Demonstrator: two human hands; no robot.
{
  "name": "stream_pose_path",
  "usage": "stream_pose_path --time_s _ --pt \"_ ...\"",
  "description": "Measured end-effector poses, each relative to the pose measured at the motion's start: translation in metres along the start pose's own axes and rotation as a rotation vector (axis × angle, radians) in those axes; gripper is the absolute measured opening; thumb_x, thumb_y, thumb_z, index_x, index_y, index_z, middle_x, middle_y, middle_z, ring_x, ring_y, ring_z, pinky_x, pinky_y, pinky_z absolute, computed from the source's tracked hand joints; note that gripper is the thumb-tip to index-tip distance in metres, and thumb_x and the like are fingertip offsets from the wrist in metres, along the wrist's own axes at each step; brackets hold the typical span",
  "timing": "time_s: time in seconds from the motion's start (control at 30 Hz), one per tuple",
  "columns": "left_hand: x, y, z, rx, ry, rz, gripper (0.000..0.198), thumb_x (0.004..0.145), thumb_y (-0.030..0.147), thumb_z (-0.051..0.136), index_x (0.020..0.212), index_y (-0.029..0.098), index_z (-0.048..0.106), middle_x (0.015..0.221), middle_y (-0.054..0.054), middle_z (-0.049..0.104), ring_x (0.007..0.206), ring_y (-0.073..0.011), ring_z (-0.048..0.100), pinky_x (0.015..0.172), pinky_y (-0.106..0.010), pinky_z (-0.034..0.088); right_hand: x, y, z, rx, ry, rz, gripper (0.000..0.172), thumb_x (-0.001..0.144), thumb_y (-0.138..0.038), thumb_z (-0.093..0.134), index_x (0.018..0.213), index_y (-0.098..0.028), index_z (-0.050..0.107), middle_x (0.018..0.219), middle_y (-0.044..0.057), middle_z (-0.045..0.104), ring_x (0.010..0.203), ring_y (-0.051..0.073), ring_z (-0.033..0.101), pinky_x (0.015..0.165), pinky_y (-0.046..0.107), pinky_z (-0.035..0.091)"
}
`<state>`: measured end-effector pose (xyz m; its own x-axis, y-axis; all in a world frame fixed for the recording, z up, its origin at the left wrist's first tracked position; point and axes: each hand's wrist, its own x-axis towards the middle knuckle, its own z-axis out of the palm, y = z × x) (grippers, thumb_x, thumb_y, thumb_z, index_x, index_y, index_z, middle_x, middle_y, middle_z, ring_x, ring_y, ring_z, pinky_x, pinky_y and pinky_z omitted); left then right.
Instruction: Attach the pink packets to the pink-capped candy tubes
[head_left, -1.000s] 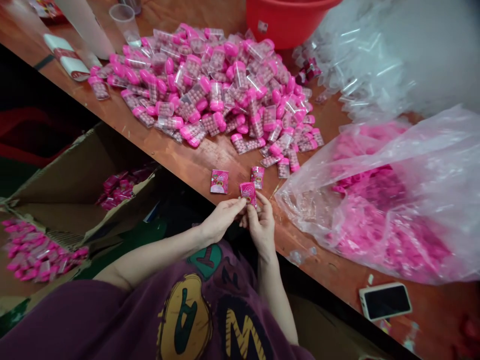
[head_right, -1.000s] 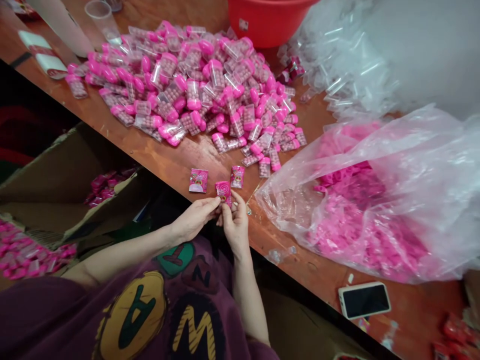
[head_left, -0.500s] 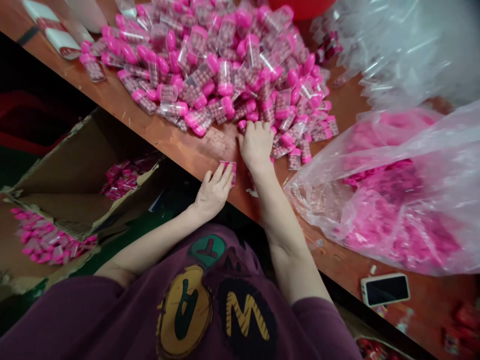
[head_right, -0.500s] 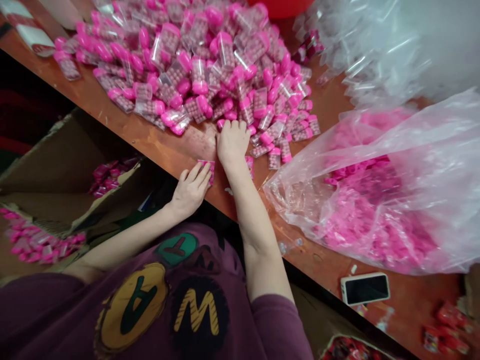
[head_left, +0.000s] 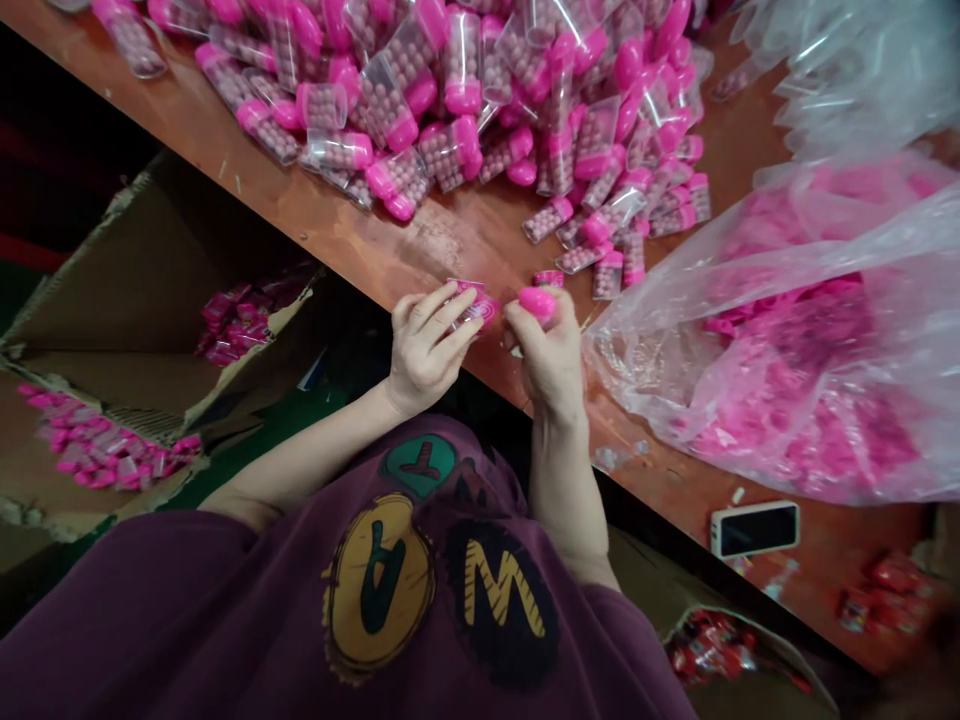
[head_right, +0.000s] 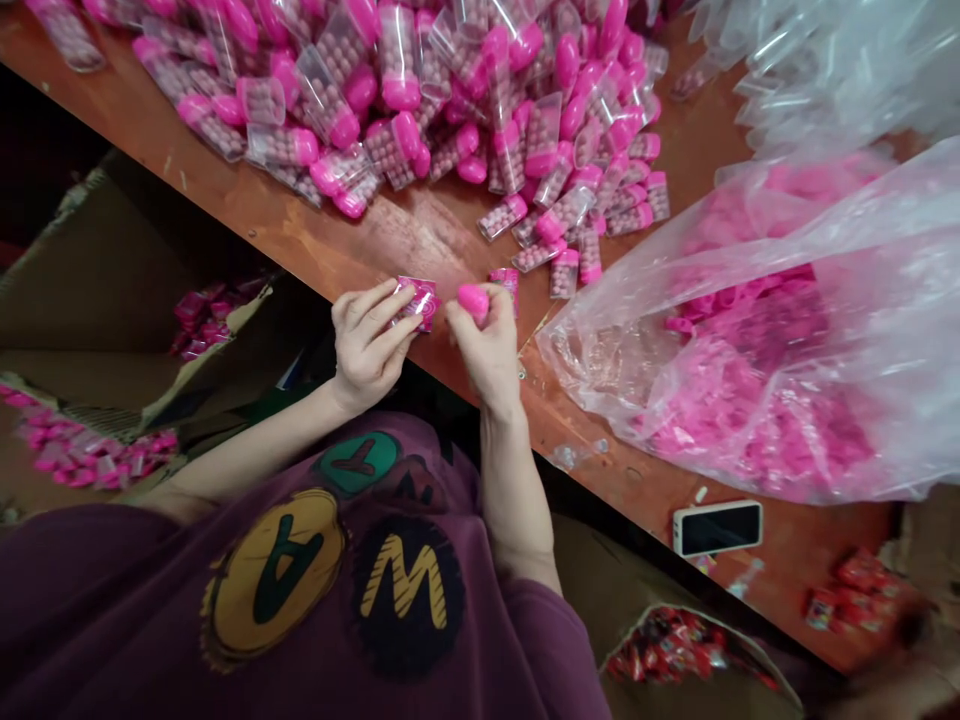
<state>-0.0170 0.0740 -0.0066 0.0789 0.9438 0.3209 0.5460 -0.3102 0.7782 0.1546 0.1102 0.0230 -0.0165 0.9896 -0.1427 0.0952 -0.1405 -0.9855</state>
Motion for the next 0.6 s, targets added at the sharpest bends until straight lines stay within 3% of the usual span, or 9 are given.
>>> stream_pose_path --time_s 0.1,0.2,0.27,0.37,0.47,0.6 --pt "-0.006 0.008 0.007 -0.047 -0.075 0.003 0.026 0.101 0.036 0.059 0.115 0.026 0.079 0.145 -0.012 0.071 0.148 -0.033 0.055 0.124 -0.056 0.025 -0.025 0.004 0.004 0.19 0.094 0.087 0.036 0.087 -0.045 0.08 0.103 -0.027 0.054 0.083 -0.006 0.055 0.063 0.009 0.049 0.06 0.024 0.047" --pt "-0.012 0.02 0.011 -0.077 -0.072 -0.015 0.032 0.097 0.045 0.065 0.118 0.024 0.077 0.15 -0.015 0.066 0.146 -0.0341 0.055 0.123 -0.054 0.031 -0.035 0.005 -0.001 0.165 0.198 0.007 0.034 0.084 -0.037 0.082 0.102 -0.027 0.055 0.093 -0.004 0.061 0.079 0.01 0.059 0.075 0.024 0.054" --pt "-0.012 0.027 0.009 -0.173 -0.029 -0.108 0.04 0.095 0.05 0.068 0.12 0.02 0.076 0.146 -0.018 0.067 0.137 -0.0329 0.06 0.117 -0.049 0.041 -0.038 0.005 -0.01 0.12 0.194 -0.014 0.032 0.085 -0.035 0.081 0.102 -0.028 0.055 0.095 -0.003 0.062 0.086 0.012 0.062 0.084 0.027 0.056" --pt "-0.007 0.036 0.001 -0.454 -0.155 -0.341 0.034 0.091 0.048 0.073 0.104 0.017 0.079 0.114 -0.013 0.077 0.105 -0.0253 0.07 0.096 -0.038 0.053 -0.044 0.004 -0.022 0.095 0.102 0.0 0.033 0.084 -0.035 0.082 0.102 -0.028 0.056 0.095 -0.003 0.064 0.088 0.013 0.064 0.087 0.029 0.057" --pt "0.001 0.041 -0.003 -0.687 -0.345 -0.553 0.028 0.082 0.042 0.083 0.076 0.016 0.077 0.081 -0.004 0.073 0.078 -0.0173 0.065 0.078 -0.03 0.052 -0.05 0.007 -0.025 0.161 0.051 0.015 0.035 0.082 -0.038 0.085 0.103 -0.028 0.059 0.094 -0.003 0.067 0.086 0.014 0.065 0.083 0.029 0.059" --pt "0.002 0.045 0.003 -0.879 -0.24 -0.71 0.028 0.074 0.039 0.089 0.068 0.016 0.075 0.071 0.0 0.07 0.07 -0.0125 0.061 0.074 -0.027 0.05 -0.058 0.018 -0.02 0.326 0.035 0.09 0.045 0.078 -0.039 0.091 0.11 -0.028 0.061 0.095 -0.004 0.07 0.082 0.012 0.067 0.079 0.028 0.06"
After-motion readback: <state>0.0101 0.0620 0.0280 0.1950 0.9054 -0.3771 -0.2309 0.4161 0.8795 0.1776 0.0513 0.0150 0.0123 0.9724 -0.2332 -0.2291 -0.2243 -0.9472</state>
